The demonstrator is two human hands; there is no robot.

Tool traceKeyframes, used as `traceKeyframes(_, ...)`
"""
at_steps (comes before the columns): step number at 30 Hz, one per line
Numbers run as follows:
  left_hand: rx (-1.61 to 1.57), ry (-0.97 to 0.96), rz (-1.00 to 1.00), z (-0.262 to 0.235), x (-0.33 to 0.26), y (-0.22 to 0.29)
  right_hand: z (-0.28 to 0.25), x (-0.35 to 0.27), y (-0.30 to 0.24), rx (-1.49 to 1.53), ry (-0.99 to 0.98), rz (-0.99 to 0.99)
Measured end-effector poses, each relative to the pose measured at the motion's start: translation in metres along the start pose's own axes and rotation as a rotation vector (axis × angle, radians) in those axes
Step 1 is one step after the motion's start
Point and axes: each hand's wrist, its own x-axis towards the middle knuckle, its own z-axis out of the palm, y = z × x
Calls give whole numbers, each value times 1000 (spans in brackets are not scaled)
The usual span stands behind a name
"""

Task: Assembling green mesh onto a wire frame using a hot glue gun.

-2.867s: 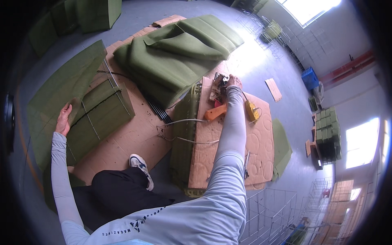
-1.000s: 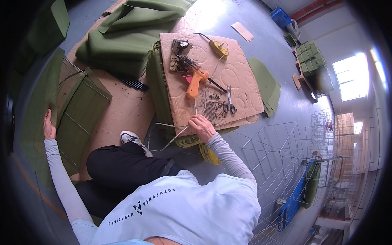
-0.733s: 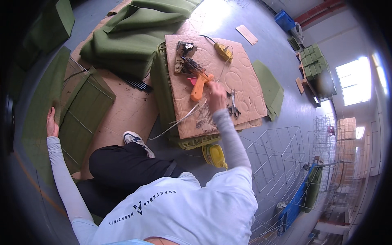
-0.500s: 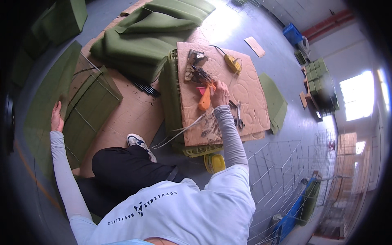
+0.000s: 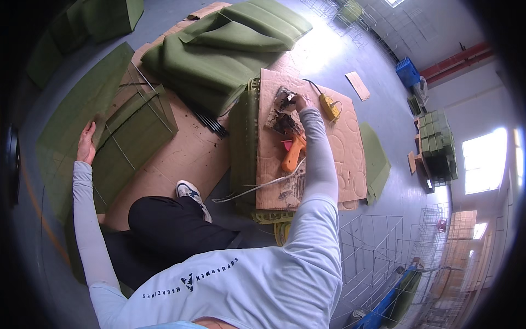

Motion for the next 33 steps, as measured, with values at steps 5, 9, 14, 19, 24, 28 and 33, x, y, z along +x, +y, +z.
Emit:
traceKeyframes(5,119,172,-69,16,-6,6,17,-13,35,-106,134,-139)
traceKeyframes(9,101,166,-119,6,-28,20,0,-34,-49,33,132,-63)
traceKeyframes(14,33,32,-73,52,-6,7,-100,-33,-18,735,-424,-240)
traceKeyframes(19,110,-67,21,29,-31,10,-29,-28,-264,1003,138,-177)
traceKeyframes(24,231,-92,21,52,-27,28,-35,19,-374,1450,-211,-117)
traceKeyframes(28,444,-99,26,68,-25,36,-51,64,-411,1644,-462,38)
traceKeyframes(33,780,-99,217,68,-29,34,-59,77,-421,1560,-362,-111)
